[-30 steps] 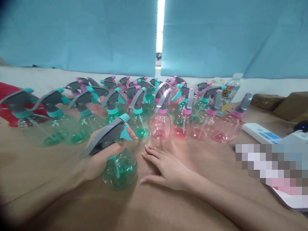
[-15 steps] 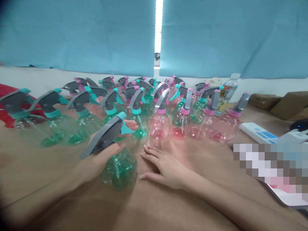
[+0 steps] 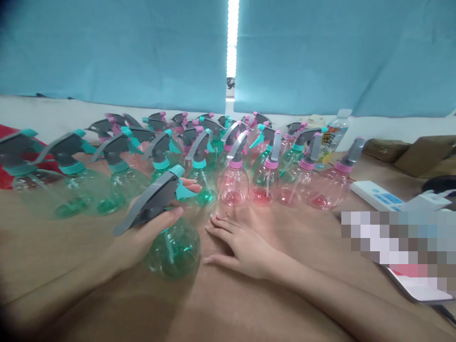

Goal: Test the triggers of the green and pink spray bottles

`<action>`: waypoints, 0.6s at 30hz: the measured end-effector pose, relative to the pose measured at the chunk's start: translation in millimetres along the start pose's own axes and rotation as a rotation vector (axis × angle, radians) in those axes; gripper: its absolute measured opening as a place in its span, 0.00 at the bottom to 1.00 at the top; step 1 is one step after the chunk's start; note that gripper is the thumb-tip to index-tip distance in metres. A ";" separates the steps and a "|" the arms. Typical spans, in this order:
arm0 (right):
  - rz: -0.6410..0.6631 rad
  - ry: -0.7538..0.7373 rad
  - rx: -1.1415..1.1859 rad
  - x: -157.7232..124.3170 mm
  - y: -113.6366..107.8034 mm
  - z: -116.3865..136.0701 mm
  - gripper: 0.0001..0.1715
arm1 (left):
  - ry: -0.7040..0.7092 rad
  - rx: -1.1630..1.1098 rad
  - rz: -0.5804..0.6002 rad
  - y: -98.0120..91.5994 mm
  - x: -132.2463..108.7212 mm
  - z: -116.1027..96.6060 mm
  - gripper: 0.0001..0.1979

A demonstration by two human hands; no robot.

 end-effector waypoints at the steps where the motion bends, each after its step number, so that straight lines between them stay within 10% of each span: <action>1: 0.002 -0.001 -0.003 -0.1 0.1 -0.3 0.45 | -0.001 -0.007 0.002 0.1 0.1 -0.4 0.11; 18: 0.003 -0.004 -0.002 -1.5 1.3 -2.8 0.45 | -0.008 0.004 0.000 -0.7 2.6 -3.9 0.14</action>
Point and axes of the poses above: each hand's wrist, its own x-axis towards the middle knuckle, its own y-axis out of the palm, z = x × y, the point moved 3 cm from there along x, towards the middle knuckle, and after that the axes turned 12 degrees about -z, right-handed, at the moved point
